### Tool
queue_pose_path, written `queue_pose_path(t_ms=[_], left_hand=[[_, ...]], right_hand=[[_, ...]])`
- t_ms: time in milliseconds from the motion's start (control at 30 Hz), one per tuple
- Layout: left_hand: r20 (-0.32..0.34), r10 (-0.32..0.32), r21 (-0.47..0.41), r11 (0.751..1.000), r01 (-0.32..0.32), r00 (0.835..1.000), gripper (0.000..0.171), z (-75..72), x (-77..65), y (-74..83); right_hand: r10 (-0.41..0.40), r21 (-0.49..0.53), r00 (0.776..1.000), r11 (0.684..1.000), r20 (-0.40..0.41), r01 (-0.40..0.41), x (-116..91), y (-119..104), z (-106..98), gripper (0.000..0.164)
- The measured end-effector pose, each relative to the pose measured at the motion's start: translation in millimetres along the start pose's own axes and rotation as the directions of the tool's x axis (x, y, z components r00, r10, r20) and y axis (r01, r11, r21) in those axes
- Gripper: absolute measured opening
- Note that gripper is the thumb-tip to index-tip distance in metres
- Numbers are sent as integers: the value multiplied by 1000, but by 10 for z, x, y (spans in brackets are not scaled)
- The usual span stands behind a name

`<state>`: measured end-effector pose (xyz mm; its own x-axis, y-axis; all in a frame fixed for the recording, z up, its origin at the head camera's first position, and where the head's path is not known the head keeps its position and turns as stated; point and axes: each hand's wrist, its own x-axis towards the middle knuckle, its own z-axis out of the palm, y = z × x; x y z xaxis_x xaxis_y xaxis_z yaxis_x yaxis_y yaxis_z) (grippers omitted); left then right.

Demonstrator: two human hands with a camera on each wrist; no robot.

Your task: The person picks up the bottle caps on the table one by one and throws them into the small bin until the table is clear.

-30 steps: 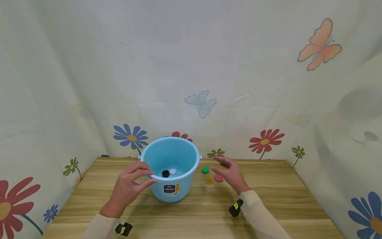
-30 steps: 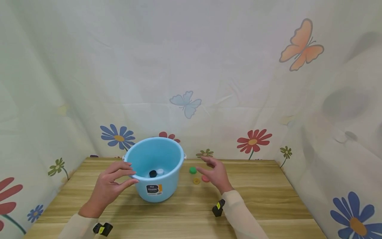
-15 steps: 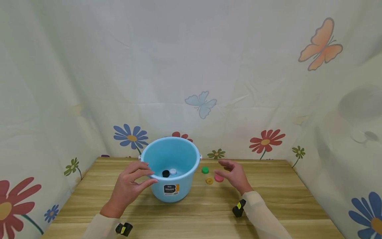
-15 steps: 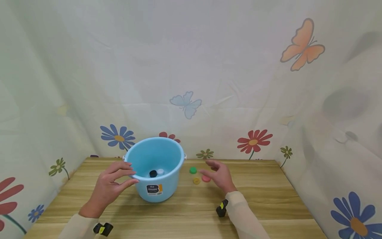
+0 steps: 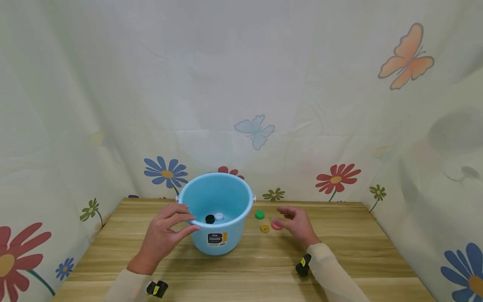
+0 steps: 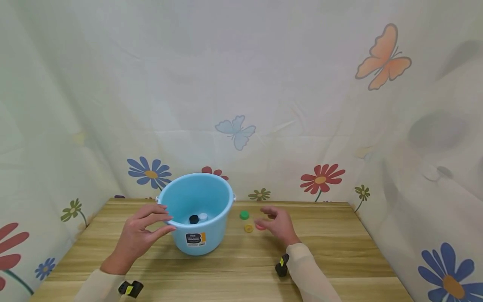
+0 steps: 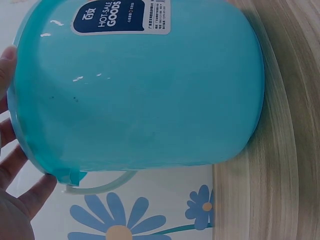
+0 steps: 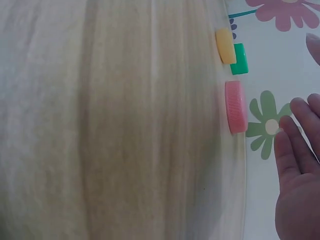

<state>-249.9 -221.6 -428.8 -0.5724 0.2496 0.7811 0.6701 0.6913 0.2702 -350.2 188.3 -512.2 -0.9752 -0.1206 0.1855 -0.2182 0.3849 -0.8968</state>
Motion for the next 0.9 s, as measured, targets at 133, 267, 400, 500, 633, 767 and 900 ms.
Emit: queue_pose_path(t_ms=[133, 267, 400, 500, 633, 767, 900], left_hand=[[2, 1, -1, 1000, -1, 1000, 34, 4, 2, 0], [-1, 5, -1, 1000, -5, 1000, 34, 10, 2, -3], [-9, 12, -6, 1000, -12, 1000, 35, 14, -3, -6], [-11, 13, -10, 1000, -13, 1000, 35, 16, -8, -8], [-8, 8, -5, 1000, -8, 1000, 35, 15, -11, -9], [-10, 10, -6, 1000, -10, 1000, 35, 16, -14, -9], [-21, 23, -18, 1000, -24, 1000, 35, 25, -17, -12]], right_hand=[[15, -13, 1000, 1000, 20, -15, 4, 26, 8, 43], [50, -27, 998, 998, 49, -49, 14, 60, 13, 48], [88, -26, 992, 996, 86, -86, 23, 80, 17, 52], [93, -44, 991, 995, 95, -89, 29, 93, 27, 49], [85, -84, 992, 993, 90, -77, 36, 99, 42, 45], [70, -116, 994, 991, 87, -60, 46, 114, 54, 43], [49, -138, 996, 990, 79, -38, 59, 145, 60, 41]])
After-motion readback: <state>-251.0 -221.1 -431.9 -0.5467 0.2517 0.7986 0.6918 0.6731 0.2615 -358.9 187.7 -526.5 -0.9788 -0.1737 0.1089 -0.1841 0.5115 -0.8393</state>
